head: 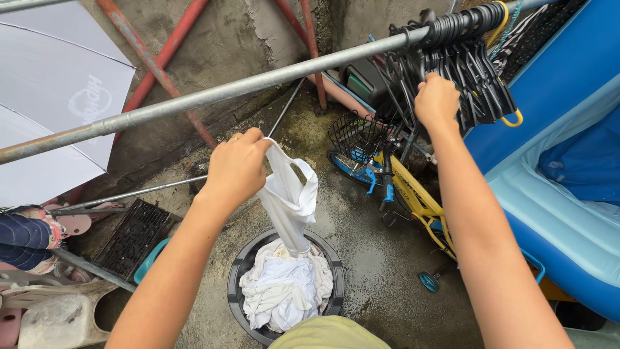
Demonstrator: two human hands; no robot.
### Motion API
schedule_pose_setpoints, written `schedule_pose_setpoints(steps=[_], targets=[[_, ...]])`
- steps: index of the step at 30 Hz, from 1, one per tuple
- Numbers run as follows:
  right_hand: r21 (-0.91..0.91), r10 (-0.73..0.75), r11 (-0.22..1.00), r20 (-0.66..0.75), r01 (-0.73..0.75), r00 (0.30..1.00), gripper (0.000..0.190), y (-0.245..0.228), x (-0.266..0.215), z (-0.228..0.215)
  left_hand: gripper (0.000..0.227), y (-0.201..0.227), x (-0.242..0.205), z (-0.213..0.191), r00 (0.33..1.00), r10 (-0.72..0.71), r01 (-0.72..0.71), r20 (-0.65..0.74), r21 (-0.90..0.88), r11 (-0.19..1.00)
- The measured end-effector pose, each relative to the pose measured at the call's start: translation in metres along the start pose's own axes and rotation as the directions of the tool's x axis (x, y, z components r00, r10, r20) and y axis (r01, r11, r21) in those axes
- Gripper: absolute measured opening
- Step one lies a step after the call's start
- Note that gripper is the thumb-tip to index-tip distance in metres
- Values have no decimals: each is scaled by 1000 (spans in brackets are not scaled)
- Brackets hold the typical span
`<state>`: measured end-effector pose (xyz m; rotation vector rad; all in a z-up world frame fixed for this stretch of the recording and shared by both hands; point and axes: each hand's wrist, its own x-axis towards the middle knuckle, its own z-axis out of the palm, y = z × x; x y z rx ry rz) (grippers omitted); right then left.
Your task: Hanging washed clothes onto hangers and a drying rack.
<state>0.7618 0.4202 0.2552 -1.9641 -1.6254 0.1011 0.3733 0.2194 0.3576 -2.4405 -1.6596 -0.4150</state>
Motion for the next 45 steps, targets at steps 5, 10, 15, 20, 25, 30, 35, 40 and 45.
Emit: schedule_pose_setpoints(steps=[5,10,15,20,25,30,35,40,45], targets=[[-192,3,981,52,7,999,25,7,-20,-73,38,-4,-1,6,1000,-21,21,2,-12,1000],[-28,18,999,-34,-19,999,23,135,-112,-132,33,-18,-9,8,996,-86,87,-18,12,996],[323,-310,903,28,285,950,20,166,-183,-118,24,-29,-19,9,986,-122,129,-114,62,990],[310,-532,819,95,483,841,22,-90,-211,-152,29,-14,-37,-16,979,-97,92,-179,-37,995],[457,-787,533,-42,712,616,20,-156,-203,-85,21,-23,-74,-46,979,-21,-12,-204,-155,988],[256,-671,391,-579,884,464,21,-228,-270,-17,17,-45,-121,-64,936,-176,126,-304,-179,976],[160,-840,358,-375,920,392,29,-274,-317,48,17,-64,-192,-108,896,-225,203,-382,-97,974],[502,-815,508,17,700,579,39,-299,-292,80,16,-101,-286,-138,855,-295,313,-427,-29,949],[632,-792,545,172,551,586,42,-361,-288,63,14,-137,-357,-135,836,-379,416,-396,6,909]])
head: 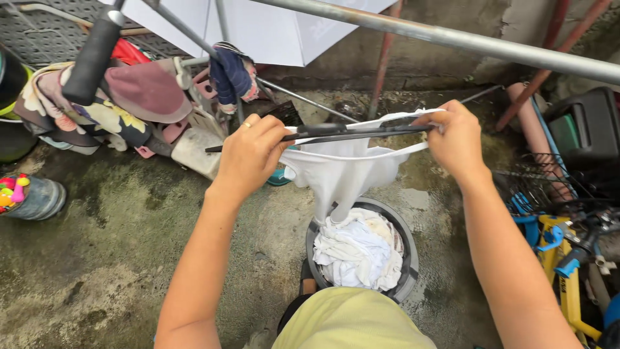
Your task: Hanging washed clothes onto hangers and a drying rack.
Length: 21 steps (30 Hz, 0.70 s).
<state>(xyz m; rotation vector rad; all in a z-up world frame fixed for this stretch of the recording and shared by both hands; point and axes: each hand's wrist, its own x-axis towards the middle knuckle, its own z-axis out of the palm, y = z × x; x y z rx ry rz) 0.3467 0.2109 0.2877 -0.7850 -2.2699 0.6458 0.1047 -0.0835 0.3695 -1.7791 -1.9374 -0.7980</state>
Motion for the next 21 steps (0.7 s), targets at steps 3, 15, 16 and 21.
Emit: schedule_pose_setpoints(steps=[3,15,16,21], targets=[[-108,-85,990,68,92,994,32,-55,12,-10,15,-29,-11,-5,999,-36,39,-33,93,995],[129,-465,884,356,450,811,51,-161,73,34,20,-155,16,14,990,-105,94,-92,-112,989],[130,-465,883,358,450,810,51,-170,77,45,20,-163,24,16,990,-107,97,-92,-112,989],[116,-72,992,250,44,965,42,-201,94,103,70,-189,37,36,949,-218,201,-226,-95,975]])
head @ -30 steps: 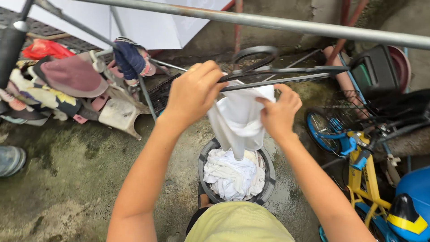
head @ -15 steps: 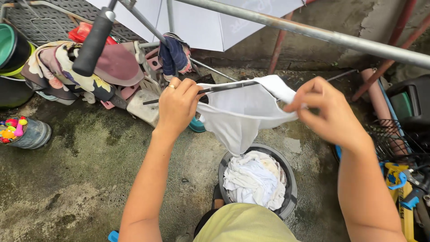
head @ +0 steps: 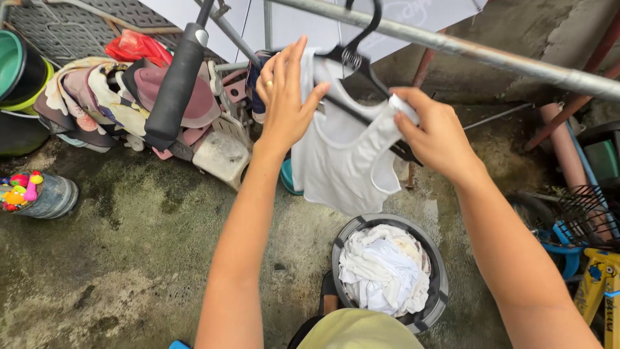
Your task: Hanging washed clothes onto hangers and a drying rack.
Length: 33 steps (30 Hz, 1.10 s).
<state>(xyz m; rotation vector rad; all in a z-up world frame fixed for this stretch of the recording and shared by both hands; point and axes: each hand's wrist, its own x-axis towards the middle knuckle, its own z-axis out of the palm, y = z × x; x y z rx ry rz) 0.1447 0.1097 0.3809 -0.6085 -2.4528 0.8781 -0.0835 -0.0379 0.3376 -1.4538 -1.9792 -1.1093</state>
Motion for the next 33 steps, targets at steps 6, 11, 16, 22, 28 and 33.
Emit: schedule_pose_setpoints(steps=[6,11,16,22,28,33], targets=[[-164,-195,971,-140,172,971,49,23,51,55,69,-9,-48,24,945,-260,295,201,-172,940],[-120,-144,984,-68,135,987,53,22,67,107,69,-24,-99,62,867,-349,453,356,-269,850],[-6,-76,997,27,76,997,36,66,37,123,71,-44,-177,109,830,-337,510,445,-359,782],[103,188,974,131,-202,973,30,174,-52,106,64,-37,-277,172,651,-466,698,599,-231,678],[-134,463,886,201,-444,863,39,357,-185,147,43,-9,-432,264,438,-563,823,700,-61,565],[-357,750,657,225,-664,622,23,539,-341,233,35,51,-530,301,172,-662,908,729,142,393]])
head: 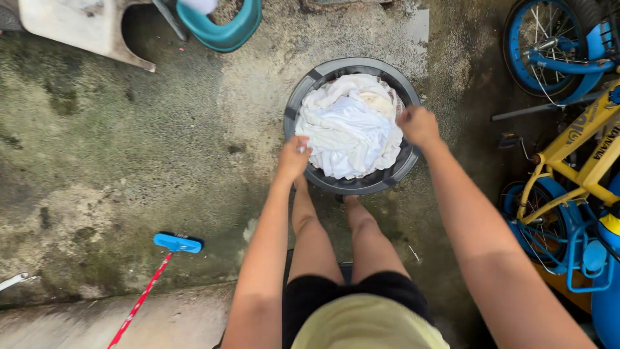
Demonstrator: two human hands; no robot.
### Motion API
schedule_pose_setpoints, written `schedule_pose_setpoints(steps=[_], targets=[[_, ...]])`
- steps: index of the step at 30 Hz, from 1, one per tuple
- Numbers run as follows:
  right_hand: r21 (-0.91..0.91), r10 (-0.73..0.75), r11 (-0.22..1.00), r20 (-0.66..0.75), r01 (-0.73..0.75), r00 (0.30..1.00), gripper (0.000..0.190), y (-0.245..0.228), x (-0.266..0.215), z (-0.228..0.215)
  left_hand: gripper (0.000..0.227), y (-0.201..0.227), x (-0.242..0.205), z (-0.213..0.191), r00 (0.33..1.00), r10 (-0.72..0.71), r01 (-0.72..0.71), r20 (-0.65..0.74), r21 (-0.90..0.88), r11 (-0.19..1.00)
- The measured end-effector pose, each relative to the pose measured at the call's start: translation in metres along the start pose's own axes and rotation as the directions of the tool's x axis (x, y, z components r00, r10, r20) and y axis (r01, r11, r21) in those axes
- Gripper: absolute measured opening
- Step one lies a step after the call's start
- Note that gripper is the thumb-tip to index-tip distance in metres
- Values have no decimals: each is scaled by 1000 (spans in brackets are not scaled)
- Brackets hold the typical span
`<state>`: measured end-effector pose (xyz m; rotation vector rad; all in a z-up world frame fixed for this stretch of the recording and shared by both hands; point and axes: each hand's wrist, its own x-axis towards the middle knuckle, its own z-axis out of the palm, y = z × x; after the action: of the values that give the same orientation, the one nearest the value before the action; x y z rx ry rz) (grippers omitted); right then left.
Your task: Hanging washed clothes onto hangers and a drying rack.
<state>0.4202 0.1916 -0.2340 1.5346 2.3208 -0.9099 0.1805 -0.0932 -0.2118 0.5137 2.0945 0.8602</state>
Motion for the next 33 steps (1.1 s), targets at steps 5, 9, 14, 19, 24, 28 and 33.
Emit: schedule_pose_setpoints(steps=[5,9,14,19,24,28,33], targets=[[116,359,918,163,-379,919,24,123,-8,141,29,-111,-10,109,994,-90,93,63,-49,994],[153,419,876,233,-458,878,22,176,-21,250,21,-150,-12,169,956,-217,211,195,51,976],[111,332,922,270,-371,904,30,141,-25,322,18,-200,-2,222,924,-314,338,220,-79,938],[-134,352,935,211,-329,912,98,111,-20,361,17,-221,3,231,918,-344,370,195,-113,922],[-1,278,960,33,-278,960,38,74,-38,306,19,-167,0,192,894,-425,424,141,36,905],[500,43,863,63,-69,997,43,39,-66,191,63,-43,-3,140,982,187,-184,21,309,933],[892,-260,431,270,-139,927,32,-36,-98,7,34,30,-5,109,918,393,-397,58,181,900]])
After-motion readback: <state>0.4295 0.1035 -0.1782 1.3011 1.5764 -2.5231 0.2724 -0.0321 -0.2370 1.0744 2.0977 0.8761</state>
